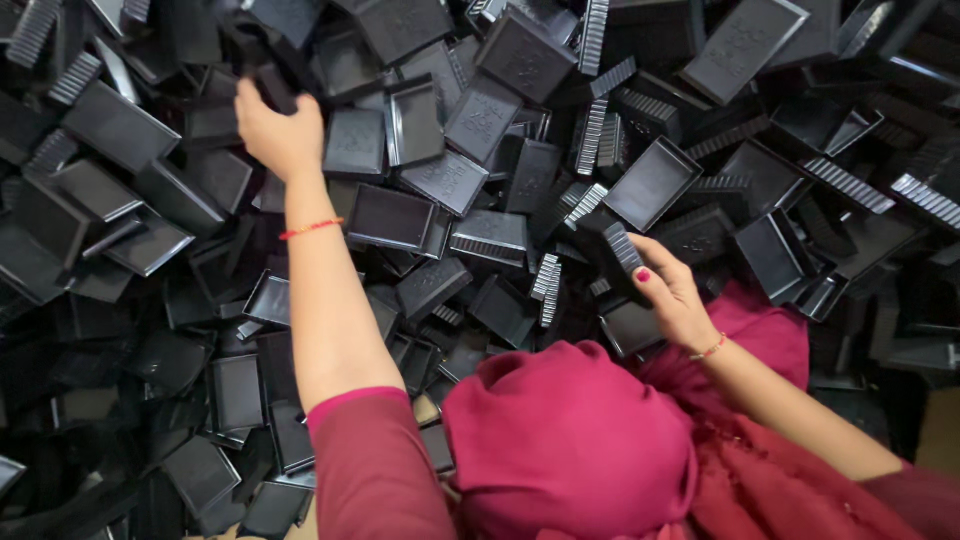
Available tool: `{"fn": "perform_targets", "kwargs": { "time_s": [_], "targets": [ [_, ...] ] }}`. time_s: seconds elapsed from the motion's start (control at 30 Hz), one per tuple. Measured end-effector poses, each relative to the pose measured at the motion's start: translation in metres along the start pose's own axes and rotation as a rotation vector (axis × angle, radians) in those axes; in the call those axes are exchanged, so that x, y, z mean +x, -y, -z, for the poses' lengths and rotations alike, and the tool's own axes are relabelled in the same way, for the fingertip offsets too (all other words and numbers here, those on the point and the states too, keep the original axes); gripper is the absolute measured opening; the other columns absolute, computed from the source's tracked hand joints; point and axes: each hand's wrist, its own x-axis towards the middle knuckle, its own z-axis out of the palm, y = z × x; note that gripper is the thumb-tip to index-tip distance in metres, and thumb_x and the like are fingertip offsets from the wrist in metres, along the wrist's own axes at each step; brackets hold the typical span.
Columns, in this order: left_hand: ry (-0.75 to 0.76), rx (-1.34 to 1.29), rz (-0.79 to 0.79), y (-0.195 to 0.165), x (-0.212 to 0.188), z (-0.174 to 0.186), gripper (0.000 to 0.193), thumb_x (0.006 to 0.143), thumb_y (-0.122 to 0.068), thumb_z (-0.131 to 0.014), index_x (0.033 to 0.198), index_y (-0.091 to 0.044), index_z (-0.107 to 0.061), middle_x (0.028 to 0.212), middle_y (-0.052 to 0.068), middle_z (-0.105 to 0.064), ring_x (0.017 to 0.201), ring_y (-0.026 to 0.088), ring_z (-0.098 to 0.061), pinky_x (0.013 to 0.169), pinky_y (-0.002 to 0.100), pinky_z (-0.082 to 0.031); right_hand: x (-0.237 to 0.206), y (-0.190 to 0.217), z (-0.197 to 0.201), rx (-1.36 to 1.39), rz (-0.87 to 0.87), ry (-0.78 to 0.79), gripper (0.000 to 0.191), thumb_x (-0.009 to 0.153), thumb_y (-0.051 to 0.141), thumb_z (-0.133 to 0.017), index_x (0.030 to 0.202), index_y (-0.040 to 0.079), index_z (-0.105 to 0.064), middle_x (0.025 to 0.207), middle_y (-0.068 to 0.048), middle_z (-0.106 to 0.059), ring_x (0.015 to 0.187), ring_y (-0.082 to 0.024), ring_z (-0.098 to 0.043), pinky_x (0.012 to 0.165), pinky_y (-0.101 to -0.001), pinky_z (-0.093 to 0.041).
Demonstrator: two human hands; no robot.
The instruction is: The person sits on the floor and repeatedly picks up small black plastic parts from a large pile, briefly inspects them, and places them back into the pile. The task involves continuous handling of the parts without a visible final destination or change in state.
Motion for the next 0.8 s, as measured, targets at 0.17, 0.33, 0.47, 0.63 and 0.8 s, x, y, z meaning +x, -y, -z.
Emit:
{"fn": "perform_targets", "kwargs": {
  "time_s": [0.17,0.33,0.47,0.63,0.8],
  "targets": [
    [0.092,-0.145,-0.242,-0.058,-0.047,0.018,0.037,0.072,-0.017,-0.075,0.107,-0.005,-0.072,0.101,0.017,-0.072,0.096,0.04,-0.07,0.084,0.047,-0.057,-0.011,0.011,-0.001,0.054,0.066,0.007,0.048,0.104,0.021,-0.053,0.145,-0.004,-0.052,0.136,-0.007,-0.062,0.127,-0.013,-0.054,0.111,-0.0275,-0.041],
    [0.332,-0.284,-0.449,-0.147,-0.12,0.012,0.022,0.079,-0.01,-0.073,0.101,-0.005,-0.071,0.095,0.018,-0.07,0.09,0.042,-0.069,0.079,0.047,-0.056,-0.019,0.028,0.004,0.122,0.028,-0.125,0.048,0.106,0.025,-0.05,0.144,-0.004,-0.052,0.135,-0.007,-0.063,0.126,-0.013,-0.055,0.11,-0.0267,-0.039],
    [0.486,-0.326,-0.483,-0.2,-0.168,0.006,0.059,0.084,-0.012,-0.075,0.138,-0.01,-0.052,0.096,0.019,-0.072,0.09,0.04,-0.069,0.079,0.046,-0.056,-0.028,0.039,0.014,0.437,0.002,-0.211,0.047,0.107,0.028,-0.048,0.144,-0.001,-0.054,0.13,-0.006,-0.064,0.119,-0.014,-0.059,0.105,-0.0285,-0.044],
    [0.913,-0.721,0.154,-0.236,-0.172,0.03,0.079,0.091,-0.004,-0.067,0.159,-0.022,-0.032,0.102,0.013,-0.072,0.091,0.027,-0.068,0.076,0.037,-0.059,-0.042,0.064,0.033,0.613,-0.063,-0.299,0.044,0.105,0.028,-0.045,0.142,0.005,-0.052,0.125,-0.004,-0.064,0.111,-0.014,-0.062,0.094,-0.0329,-0.052],
    [1.278,-1.152,0.535,-0.29,-0.182,0.075,0.07,0.094,-0.007,-0.058,0.156,-0.022,-0.031,0.134,0.009,-0.06,0.112,0.02,-0.064,0.086,0.035,-0.06,-0.041,0.113,0.033,0.644,0.073,-0.268,0.051,0.104,0.026,-0.048,0.151,0.006,-0.043,0.132,-0.005,-0.057,0.115,-0.015,-0.059,0.096,-0.0324,-0.051]
  ]
}}
